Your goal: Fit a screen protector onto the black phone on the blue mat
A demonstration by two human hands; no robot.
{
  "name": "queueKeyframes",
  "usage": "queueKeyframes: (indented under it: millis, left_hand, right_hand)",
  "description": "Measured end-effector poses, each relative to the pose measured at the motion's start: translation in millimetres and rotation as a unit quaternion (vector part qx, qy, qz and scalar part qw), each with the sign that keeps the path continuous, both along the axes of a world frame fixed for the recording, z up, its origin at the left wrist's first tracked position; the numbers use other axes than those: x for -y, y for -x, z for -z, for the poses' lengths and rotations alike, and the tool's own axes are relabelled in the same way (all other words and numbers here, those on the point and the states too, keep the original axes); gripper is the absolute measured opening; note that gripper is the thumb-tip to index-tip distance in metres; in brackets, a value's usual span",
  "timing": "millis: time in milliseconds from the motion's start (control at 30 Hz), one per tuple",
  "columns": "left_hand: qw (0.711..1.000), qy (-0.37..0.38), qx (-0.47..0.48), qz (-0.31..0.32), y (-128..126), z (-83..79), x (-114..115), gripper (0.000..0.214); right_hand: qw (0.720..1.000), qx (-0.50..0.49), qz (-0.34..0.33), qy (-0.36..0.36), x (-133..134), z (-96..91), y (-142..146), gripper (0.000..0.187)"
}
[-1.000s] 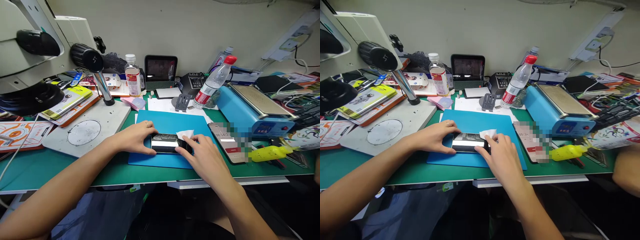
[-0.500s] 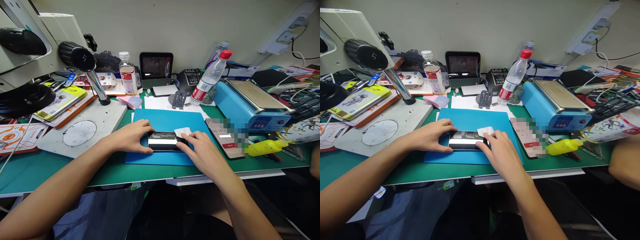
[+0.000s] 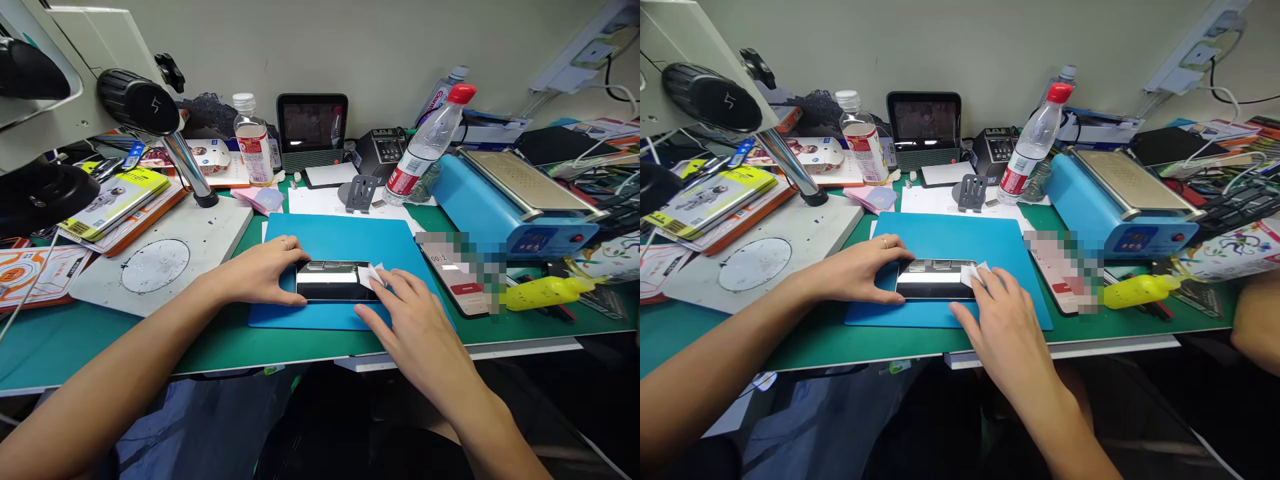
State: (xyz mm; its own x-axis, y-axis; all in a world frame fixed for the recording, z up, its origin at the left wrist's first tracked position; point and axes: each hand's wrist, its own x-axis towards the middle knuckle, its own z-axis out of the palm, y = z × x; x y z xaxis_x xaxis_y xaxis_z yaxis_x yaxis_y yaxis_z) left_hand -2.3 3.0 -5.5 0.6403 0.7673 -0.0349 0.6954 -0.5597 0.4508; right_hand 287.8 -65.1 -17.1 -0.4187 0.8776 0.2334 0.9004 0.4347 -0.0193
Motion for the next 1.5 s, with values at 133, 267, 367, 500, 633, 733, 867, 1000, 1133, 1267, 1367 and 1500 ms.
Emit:
queueKeyframes:
  millis: [133, 267, 367, 500, 633, 733, 867, 1000, 1133, 1267, 1367, 1500]
  left_hand:
    - [1.0, 0.001, -0.007, -0.003, 0, -0.9, 0, 0.068]
    - [1.0, 0.0, -0.004, 0.001, 1, 0.8, 0, 0.068]
    - [1.0, -0.001, -0.005, 0.001, 1, 1.1, 0, 0.069]
    - [1.0, 0.001, -0.011, -0.001, 0, -0.3, 0, 0.071]
    - [1.0, 0.003, -0.015, -0.001, 0, 0.0, 0, 0.071]
    - [1.0, 0.002, -0.013, -0.001, 1, 0.9, 1, 0.07]
    - [1.0, 0.002, -0.012, -0.002, 0, 0.4, 1, 0.067]
    - [1.0, 0.005, -0.016, -0.001, 0, -1.2, 1, 0.066]
    - [1.0, 0.006, -0.019, -0.001, -1, -2.0, 1, 0.066]
    - [1.0, 0.013, -0.022, -0.001, 0, -2.2, 1, 0.068]
    - [1.0, 0.012, -0.023, -0.002, 0, -1.9, 2, 0.068]
    - [1.0, 0.006, -0.026, -0.002, -1, -1.5, 2, 0.068]
  right_hand:
    - [1.0, -0.012, -0.007, 0.017, -15, 7.3, 4, 0.061]
    - [0.999, -0.029, -0.015, 0.022, -22, 8.7, 6, 0.06]
    - [0.999, -0.03, -0.025, 0.019, -11, 4.4, 5, 0.059]
    - [0.999, -0.027, -0.022, 0.011, 8, -0.9, 3, 0.056]
    - [0.999, -0.024, -0.031, 0.006, -1, -1.1, 9, 0.054]
    - [0.999, -0.017, -0.027, -0.002, -15, -1.3, 17, 0.053]
    - [1.0, 0.0, -0.02, -0.017, -12, -4.3, 20, 0.05]
    - [0.999, 0.012, -0.016, -0.027, -1, -4.5, 15, 0.053]
    - [1.0, 0.015, -0.013, -0.01, -15, -3.8, 15, 0.054]
    - [1.0, 0.015, 0.001, 0.01, -33, -5.2, 18, 0.053]
    - [1.0, 0.009, 0.007, 0.007, -23, -5.2, 18, 0.053]
    - [1.0, -0.009, -0.011, -0.018, 13, -1.3, 15, 0.054]
